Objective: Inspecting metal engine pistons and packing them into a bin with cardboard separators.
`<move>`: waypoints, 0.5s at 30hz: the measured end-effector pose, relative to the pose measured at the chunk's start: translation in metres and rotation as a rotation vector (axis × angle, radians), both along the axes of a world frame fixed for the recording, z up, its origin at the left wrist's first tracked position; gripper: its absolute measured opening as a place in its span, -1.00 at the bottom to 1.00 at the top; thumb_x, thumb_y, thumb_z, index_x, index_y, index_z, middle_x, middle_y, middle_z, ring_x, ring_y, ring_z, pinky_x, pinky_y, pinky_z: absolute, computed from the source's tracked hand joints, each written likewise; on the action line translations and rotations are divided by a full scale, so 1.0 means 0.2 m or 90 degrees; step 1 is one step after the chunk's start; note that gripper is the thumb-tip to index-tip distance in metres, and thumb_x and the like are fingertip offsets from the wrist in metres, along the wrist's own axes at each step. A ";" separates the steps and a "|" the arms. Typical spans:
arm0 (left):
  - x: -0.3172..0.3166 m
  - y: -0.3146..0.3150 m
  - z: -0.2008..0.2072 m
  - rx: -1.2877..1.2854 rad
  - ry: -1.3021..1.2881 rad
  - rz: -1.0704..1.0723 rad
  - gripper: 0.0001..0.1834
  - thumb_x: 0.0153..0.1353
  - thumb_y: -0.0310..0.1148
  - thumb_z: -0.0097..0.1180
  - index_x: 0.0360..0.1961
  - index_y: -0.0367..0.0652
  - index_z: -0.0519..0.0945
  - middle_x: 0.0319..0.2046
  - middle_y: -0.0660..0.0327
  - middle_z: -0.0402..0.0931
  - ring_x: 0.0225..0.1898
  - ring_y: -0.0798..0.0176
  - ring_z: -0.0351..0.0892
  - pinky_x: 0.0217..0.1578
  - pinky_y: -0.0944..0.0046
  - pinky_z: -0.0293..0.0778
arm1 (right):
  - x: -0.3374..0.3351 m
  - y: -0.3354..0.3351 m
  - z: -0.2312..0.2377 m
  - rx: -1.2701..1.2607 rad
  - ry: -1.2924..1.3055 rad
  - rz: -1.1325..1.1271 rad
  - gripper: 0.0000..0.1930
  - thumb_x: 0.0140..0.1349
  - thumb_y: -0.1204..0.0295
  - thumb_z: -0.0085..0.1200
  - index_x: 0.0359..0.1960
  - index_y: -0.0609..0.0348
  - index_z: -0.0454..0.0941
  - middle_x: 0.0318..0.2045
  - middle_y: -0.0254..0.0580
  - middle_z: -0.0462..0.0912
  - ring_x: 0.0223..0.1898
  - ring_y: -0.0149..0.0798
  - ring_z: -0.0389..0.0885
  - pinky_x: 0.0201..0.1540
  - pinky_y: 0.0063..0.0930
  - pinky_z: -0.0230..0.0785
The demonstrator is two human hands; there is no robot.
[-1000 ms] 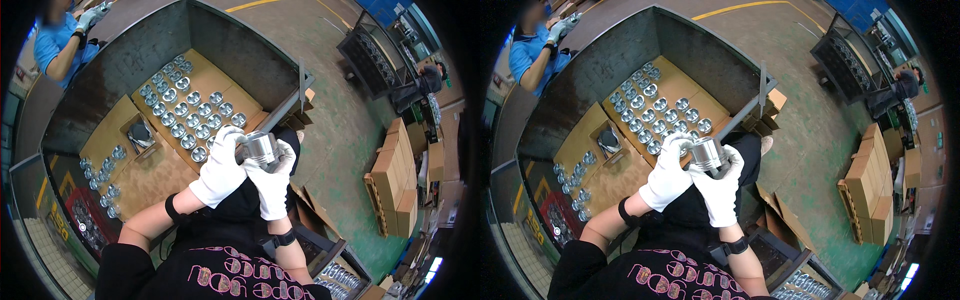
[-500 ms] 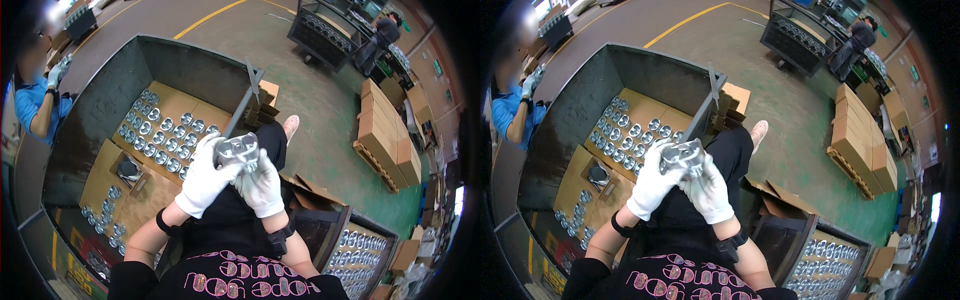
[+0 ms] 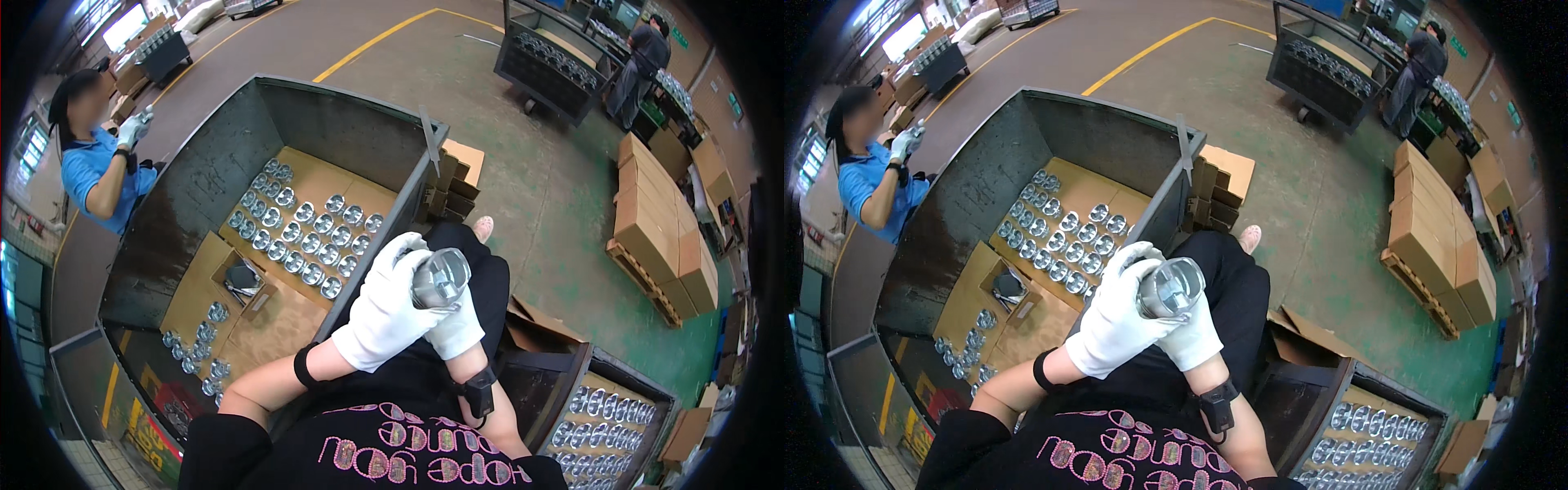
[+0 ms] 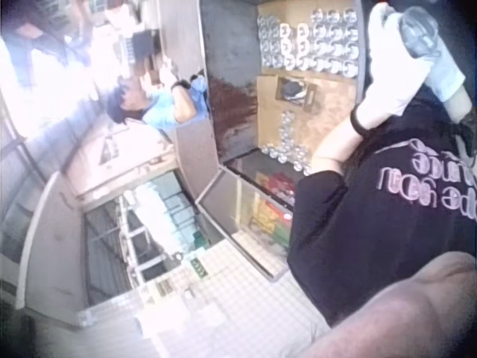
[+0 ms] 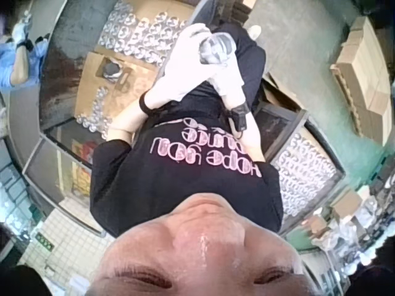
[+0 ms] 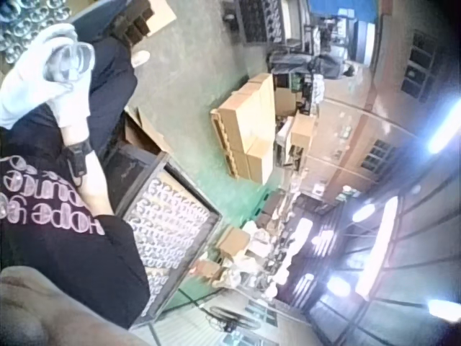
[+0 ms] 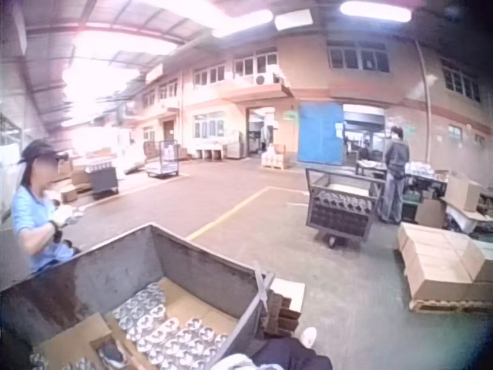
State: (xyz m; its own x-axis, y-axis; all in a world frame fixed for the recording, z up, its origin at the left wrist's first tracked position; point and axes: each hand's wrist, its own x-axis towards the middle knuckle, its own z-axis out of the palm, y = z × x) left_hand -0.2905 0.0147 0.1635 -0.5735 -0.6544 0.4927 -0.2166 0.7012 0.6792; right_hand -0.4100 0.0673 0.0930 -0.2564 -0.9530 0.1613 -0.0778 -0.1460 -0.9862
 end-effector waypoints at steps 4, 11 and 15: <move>-0.04 -0.05 -0.07 0.045 -0.044 0.019 -0.24 -0.18 -0.17 0.51 0.04 -0.29 0.46 0.10 -0.09 0.35 0.09 -0.10 0.44 0.10 0.09 0.41 | -0.02 0.00 0.00 -0.014 -0.110 0.024 -0.69 0.35 0.29 -0.11 0.06 0.08 0.44 0.07 -0.25 0.54 0.14 -0.27 0.45 0.26 -0.33 0.20; -0.02 -0.10 -0.12 0.063 -0.050 -0.040 -0.21 -0.14 -0.22 0.50 0.10 -0.26 0.38 0.12 -0.08 0.35 0.12 -0.08 0.44 0.08 0.10 0.45 | -0.04 0.01 0.03 0.066 -0.207 0.036 -0.63 0.20 0.42 0.04 0.07 0.07 0.40 0.01 -0.27 0.55 0.08 -0.25 0.48 0.22 -0.40 0.25; -0.03 -0.11 -0.14 0.095 -0.077 -0.024 -0.23 -0.15 -0.19 0.51 0.06 -0.27 0.41 0.13 -0.09 0.34 0.12 -0.09 0.44 0.07 0.10 0.45 | -0.04 0.01 0.00 0.091 -0.205 -0.002 -0.65 0.17 0.45 0.06 0.03 0.06 0.41 -0.05 -0.29 0.56 0.04 -0.25 0.49 0.19 -0.40 0.28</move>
